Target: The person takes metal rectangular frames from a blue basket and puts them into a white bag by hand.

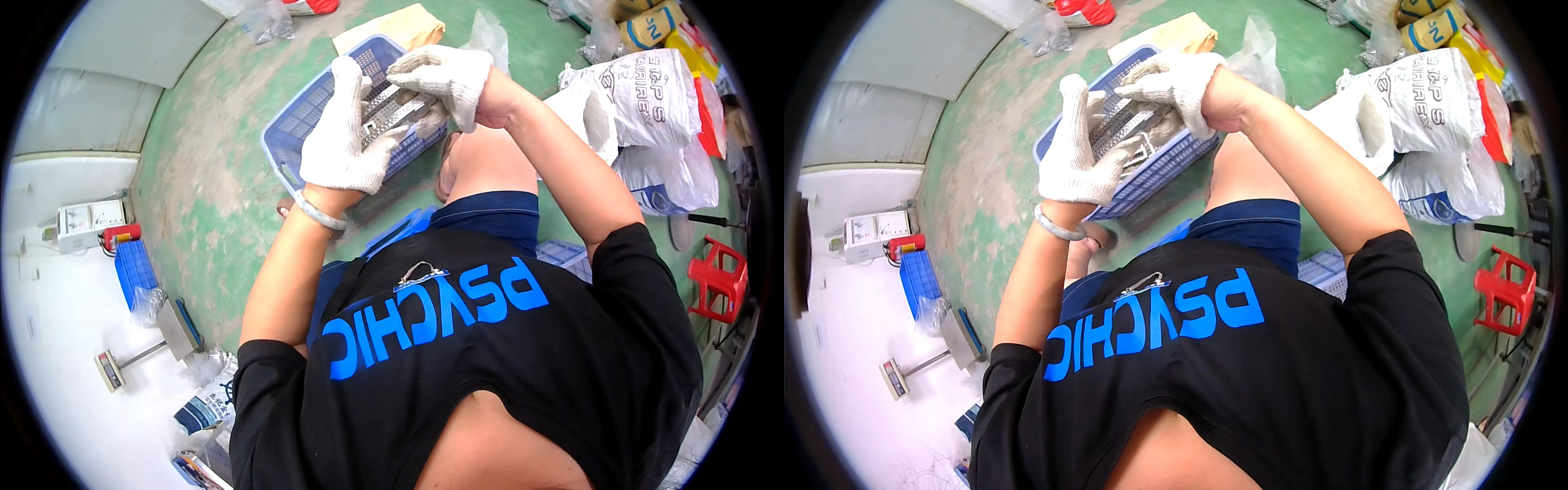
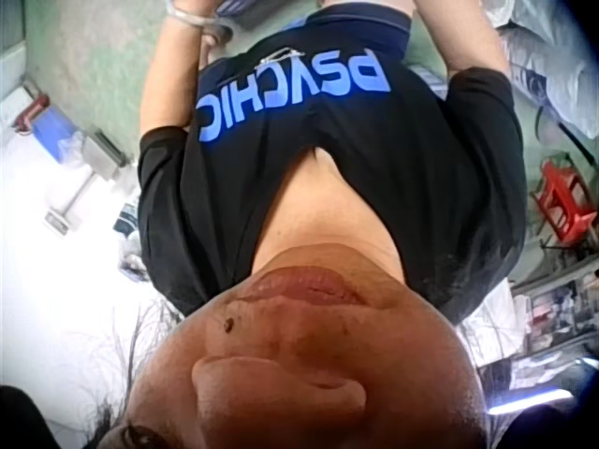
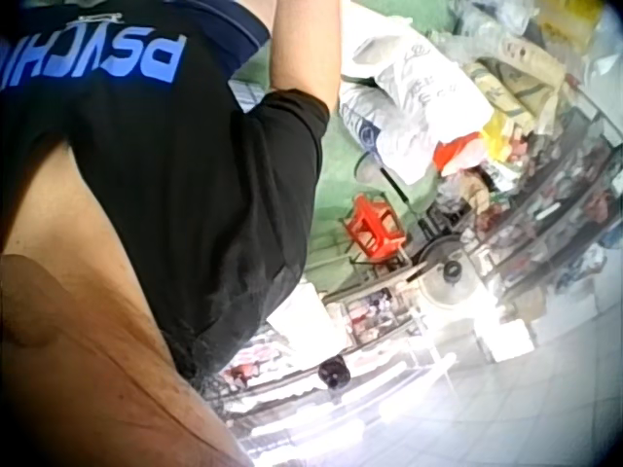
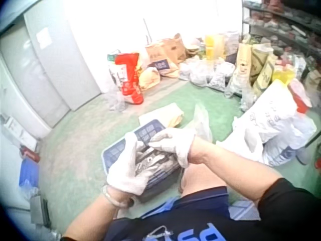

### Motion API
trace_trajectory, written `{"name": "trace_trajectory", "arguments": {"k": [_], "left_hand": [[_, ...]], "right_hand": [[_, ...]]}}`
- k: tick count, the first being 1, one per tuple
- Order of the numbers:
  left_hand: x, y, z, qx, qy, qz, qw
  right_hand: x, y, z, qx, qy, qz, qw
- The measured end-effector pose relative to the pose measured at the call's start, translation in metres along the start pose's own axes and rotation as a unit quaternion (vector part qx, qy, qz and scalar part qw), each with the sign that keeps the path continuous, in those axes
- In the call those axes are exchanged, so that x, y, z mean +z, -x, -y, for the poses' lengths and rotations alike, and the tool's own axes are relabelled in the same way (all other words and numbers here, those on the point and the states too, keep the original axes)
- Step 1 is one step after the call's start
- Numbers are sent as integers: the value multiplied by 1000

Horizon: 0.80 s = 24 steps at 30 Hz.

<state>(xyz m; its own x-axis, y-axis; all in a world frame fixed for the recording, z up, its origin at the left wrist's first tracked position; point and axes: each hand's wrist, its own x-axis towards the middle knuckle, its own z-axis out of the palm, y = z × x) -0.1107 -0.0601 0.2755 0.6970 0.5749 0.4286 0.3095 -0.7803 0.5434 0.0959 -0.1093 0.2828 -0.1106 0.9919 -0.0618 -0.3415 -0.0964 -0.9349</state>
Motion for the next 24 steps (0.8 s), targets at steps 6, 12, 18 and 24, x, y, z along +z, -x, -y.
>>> {"name": "trace_trajectory", "arguments": {"k": [6, 12, 18, 24], "left_hand": [[0, -7, 4, 56, -31, -21, 998], [-2, 3, 36, -52, -108, 55, 991], [-2, 28, 66, -186, -195, 196, 943], [3, 45, 75, -274, -203, 309, 888]], "right_hand": [[-20, -1, -19, -36, -55, -23, 998], [-63, 20, -12, -30, -48, -107, 993], [-118, 79, 4, -43, -15, -256, 966], [-233, 152, -15, 12, 166, -489, 856]]}}
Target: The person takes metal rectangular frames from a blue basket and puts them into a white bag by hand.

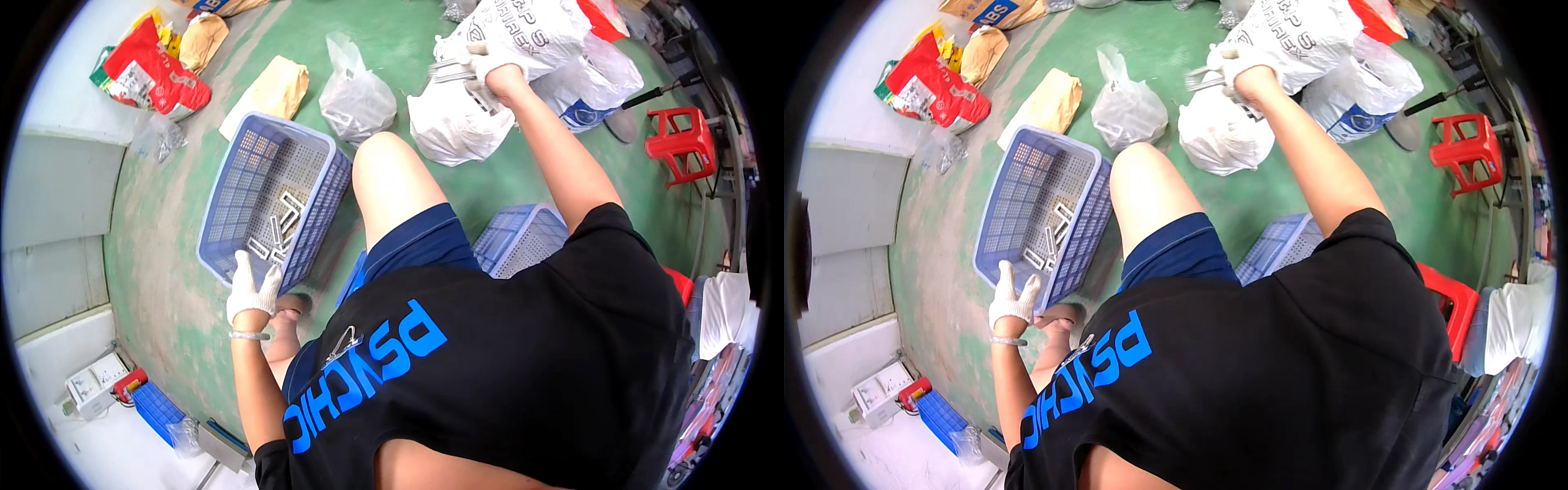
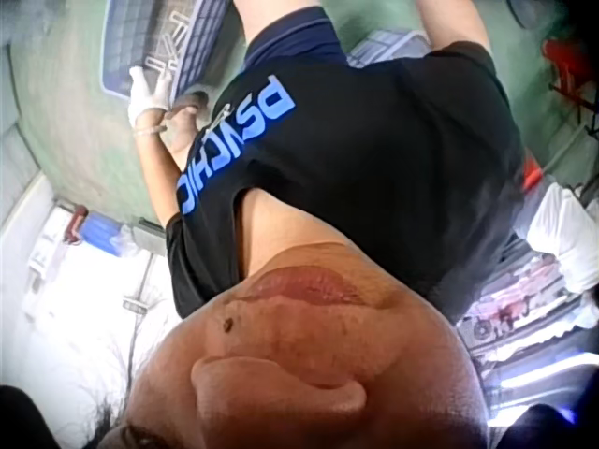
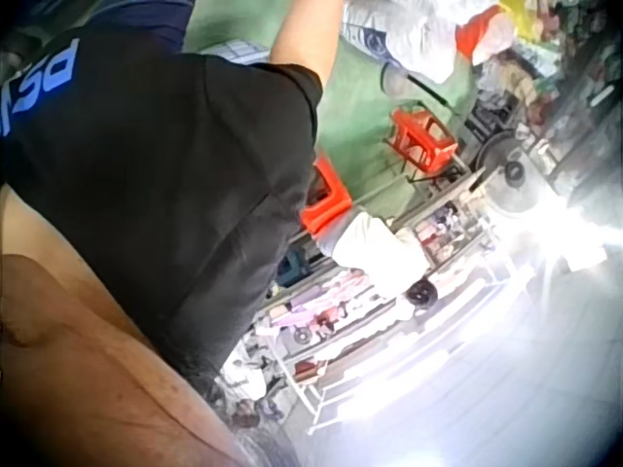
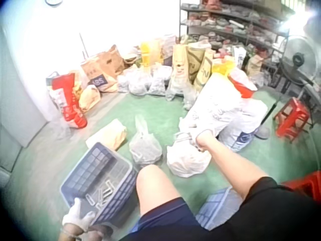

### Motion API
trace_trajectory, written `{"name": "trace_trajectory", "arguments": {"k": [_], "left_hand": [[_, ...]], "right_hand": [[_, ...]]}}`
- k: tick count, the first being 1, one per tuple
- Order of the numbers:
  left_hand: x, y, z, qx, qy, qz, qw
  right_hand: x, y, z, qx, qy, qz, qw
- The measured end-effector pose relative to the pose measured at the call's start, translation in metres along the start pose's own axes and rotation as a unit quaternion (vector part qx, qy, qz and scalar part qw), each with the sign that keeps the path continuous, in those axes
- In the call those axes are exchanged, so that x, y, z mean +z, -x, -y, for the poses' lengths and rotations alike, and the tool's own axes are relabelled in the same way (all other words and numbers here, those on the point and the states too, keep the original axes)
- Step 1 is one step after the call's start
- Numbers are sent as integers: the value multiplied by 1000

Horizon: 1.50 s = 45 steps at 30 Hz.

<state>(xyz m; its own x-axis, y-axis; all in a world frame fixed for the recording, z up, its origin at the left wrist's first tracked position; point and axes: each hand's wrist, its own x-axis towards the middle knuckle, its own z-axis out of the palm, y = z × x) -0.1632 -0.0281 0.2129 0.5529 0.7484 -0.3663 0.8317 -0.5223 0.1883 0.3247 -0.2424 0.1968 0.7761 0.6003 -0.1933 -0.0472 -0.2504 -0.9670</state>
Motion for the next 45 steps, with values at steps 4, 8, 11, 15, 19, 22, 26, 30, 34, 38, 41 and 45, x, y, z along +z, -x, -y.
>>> {"name": "trace_trajectory", "arguments": {"k": [4, 8, 11, 15, 19, 22, 26, 30, 34, 38, 41, 45], "left_hand": [[6, -1, 1, -36, -14, 42, 998], [20, -11, 29, 3, -45, 67, 997], [10, -9, 28, -29, -6, 54, 998], [17, -11, 47, -34, 3, 21, 999], [34, -13, 77, -62, 29, 50, 996], [51, -19, 104, -64, 69, 21, 995], [58, -43, 139, -61, 137, -16, 989], [107, -74, 191, -140, 295, -135, 935], [91, -94, 194, -234, 420, -54, 875], [54, -105, 199, -191, 534, -118, 815], [49, -106, 199, -227, 624, -145, 734], [43, -102, 206, -165, 541, -137, 813]], "right_hand": [[-49, -37, -63, -74, 412, -156, 894], [-97, -99, -173, 51, 368, -133, 919], [-65, -96, -153, 31, 455, 1, 890], [28, -84, -61, -147, 590, 51, 792], [149, -76, -14, -197, 494, 160, 832], [238, -66, -8, -252, 528, 294, 756], [345, -51, -28, -303, 570, 393, 655], [453, -52, -63, -252, 645, 481, 538], [533, -66, -143, -134, 668, 466, 564], [585, -44, -173, -104, 707, 515, 474], [606, -34, -221, -169, 689, 510, 487], [634, -27, -274, -333, 643, 525, 447]]}}
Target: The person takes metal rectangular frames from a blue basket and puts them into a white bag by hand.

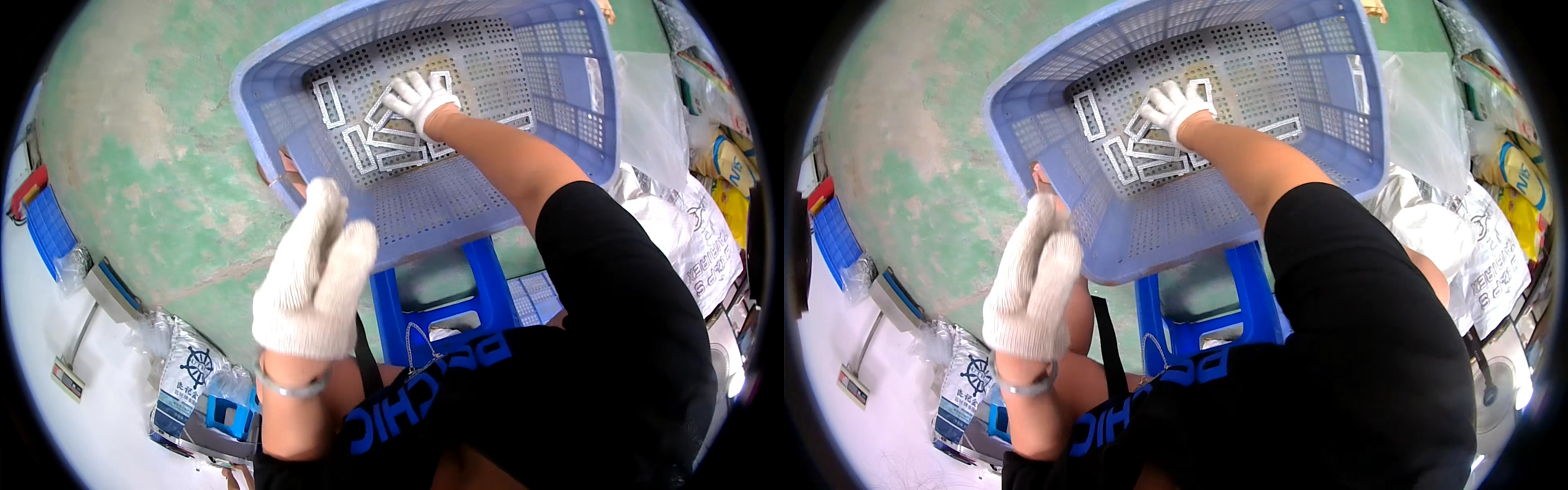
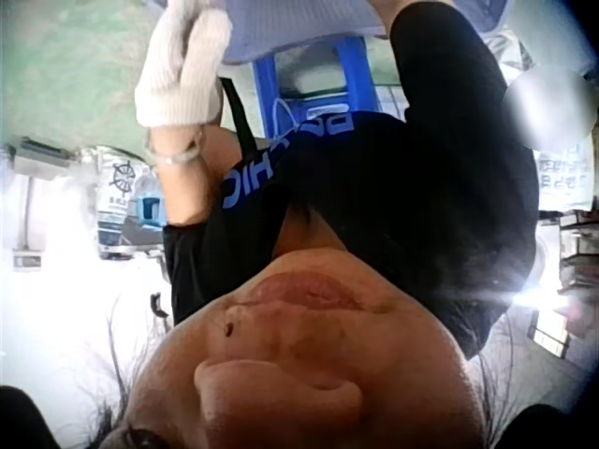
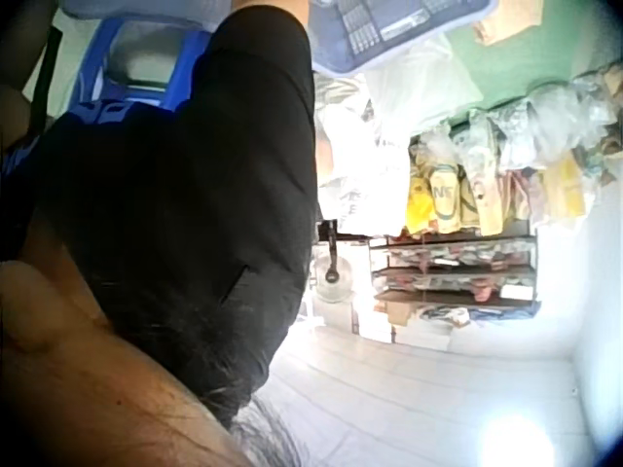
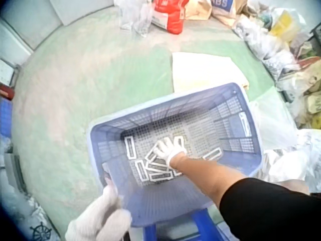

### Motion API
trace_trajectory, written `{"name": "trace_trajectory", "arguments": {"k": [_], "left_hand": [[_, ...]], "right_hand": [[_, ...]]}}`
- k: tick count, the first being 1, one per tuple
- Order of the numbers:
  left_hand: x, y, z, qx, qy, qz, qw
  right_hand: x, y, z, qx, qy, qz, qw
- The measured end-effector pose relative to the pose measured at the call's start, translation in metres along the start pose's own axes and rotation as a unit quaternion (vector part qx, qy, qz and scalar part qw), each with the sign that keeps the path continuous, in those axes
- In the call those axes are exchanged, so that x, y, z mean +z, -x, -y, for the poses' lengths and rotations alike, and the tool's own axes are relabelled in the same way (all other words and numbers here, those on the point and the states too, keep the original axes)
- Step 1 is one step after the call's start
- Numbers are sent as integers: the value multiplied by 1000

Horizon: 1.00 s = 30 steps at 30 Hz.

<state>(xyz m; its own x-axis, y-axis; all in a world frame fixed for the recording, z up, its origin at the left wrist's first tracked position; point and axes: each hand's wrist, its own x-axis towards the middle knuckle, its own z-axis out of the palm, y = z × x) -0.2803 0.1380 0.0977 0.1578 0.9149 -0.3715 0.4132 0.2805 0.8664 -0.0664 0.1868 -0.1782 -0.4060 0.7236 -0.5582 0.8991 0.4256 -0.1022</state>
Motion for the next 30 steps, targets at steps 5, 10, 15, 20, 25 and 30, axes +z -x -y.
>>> {"name": "trace_trajectory", "arguments": {"k": [5, 10, 15, 20, 25, 30], "left_hand": [[-7, -8, -8, -12, -45, 70, 996], [-1, -12, -3, -16, -35, 69, 997], [5, -12, 0, -17, -16, 86, 996], [7, -7, 1, -32, 2, 66, 997], [8, -5, -1, -46, 6, 83, 996], [4, -5, 0, -37, 6, 98, 995]], "right_hand": [[8, -29, 3, -12, 66, 15, 998], [10, -42, 9, 41, 58, 71, 995], [7, -52, 6, 67, -15, 79, 995], [4, -36, 7, 112, -73, 110, 985], [27, -20, 11, 154, -54, 39, 986], [21, -36, 5, 136, -42, 116, 983]]}}
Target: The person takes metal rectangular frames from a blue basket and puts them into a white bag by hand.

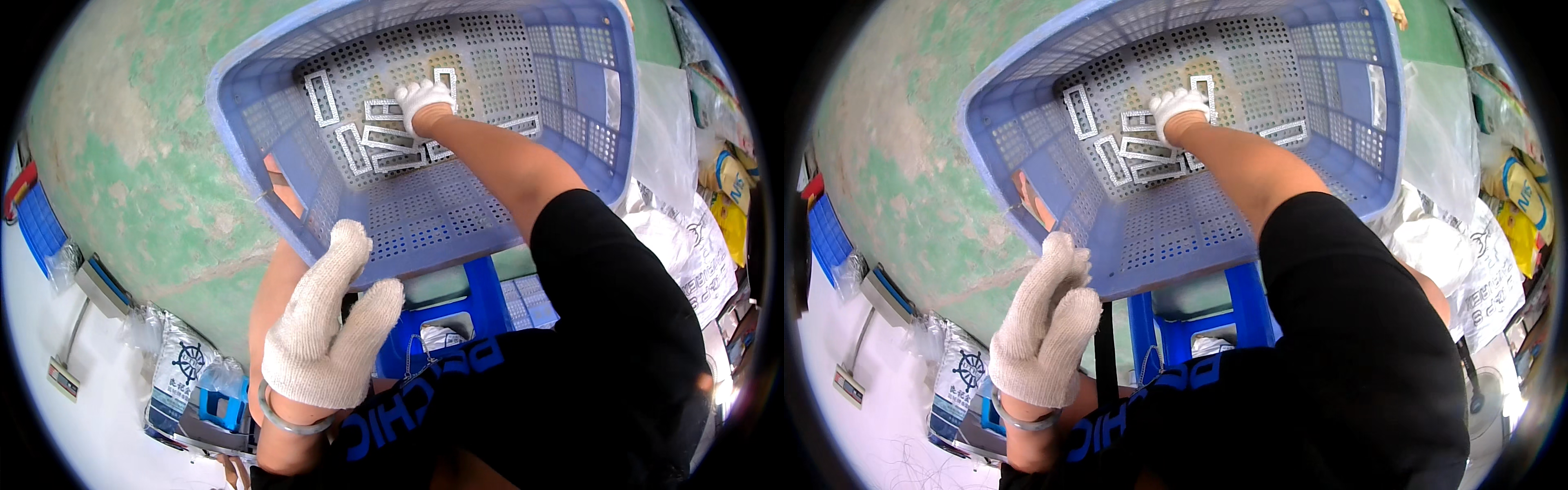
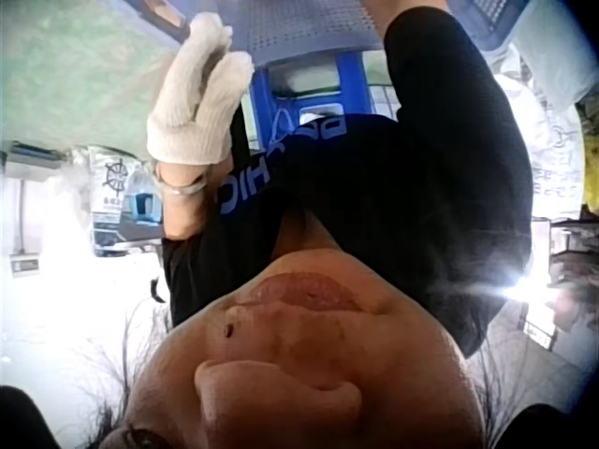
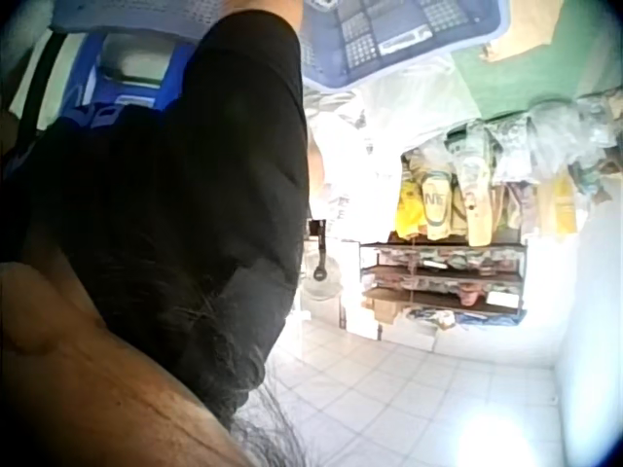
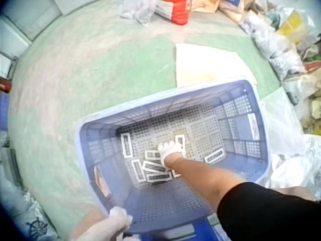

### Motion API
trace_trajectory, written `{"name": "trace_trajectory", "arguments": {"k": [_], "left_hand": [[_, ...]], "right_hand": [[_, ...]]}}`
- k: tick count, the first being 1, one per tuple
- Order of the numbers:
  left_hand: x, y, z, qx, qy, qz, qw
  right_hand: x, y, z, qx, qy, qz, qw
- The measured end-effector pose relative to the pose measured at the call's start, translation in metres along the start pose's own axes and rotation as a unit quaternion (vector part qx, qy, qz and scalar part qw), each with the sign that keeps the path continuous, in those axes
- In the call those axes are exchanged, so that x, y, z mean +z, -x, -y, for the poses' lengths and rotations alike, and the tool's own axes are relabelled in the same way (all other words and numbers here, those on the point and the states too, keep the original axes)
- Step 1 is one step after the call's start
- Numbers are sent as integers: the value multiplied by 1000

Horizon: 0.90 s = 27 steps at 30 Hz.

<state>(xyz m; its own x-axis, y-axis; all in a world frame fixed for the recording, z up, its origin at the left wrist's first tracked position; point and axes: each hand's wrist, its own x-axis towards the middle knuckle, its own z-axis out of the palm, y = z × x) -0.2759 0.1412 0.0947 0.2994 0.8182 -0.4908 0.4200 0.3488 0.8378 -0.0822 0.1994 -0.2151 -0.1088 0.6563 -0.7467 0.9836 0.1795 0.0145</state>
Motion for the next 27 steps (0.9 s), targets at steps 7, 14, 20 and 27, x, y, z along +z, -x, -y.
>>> {"name": "trace_trajectory", "arguments": {"k": [7, 14, 20, 27], "left_hand": [[-1, 1, -4, -11, 11, 5, 1000], [-2, 0, -1, 12, 3, 5, 1000], [-6, -1, -6, 3, 0, 6, 1000], [-1, 2, -4, -2, 7, -18, 1000]], "right_hand": [[-3, 34, 39, 36, -144, 113, 982], [17, 25, 45, 57, -168, 15, 984], [-16, 45, 6, 207, -335, 50, 918], [-4, 20, -20, 426, -364, 12, 828]]}}
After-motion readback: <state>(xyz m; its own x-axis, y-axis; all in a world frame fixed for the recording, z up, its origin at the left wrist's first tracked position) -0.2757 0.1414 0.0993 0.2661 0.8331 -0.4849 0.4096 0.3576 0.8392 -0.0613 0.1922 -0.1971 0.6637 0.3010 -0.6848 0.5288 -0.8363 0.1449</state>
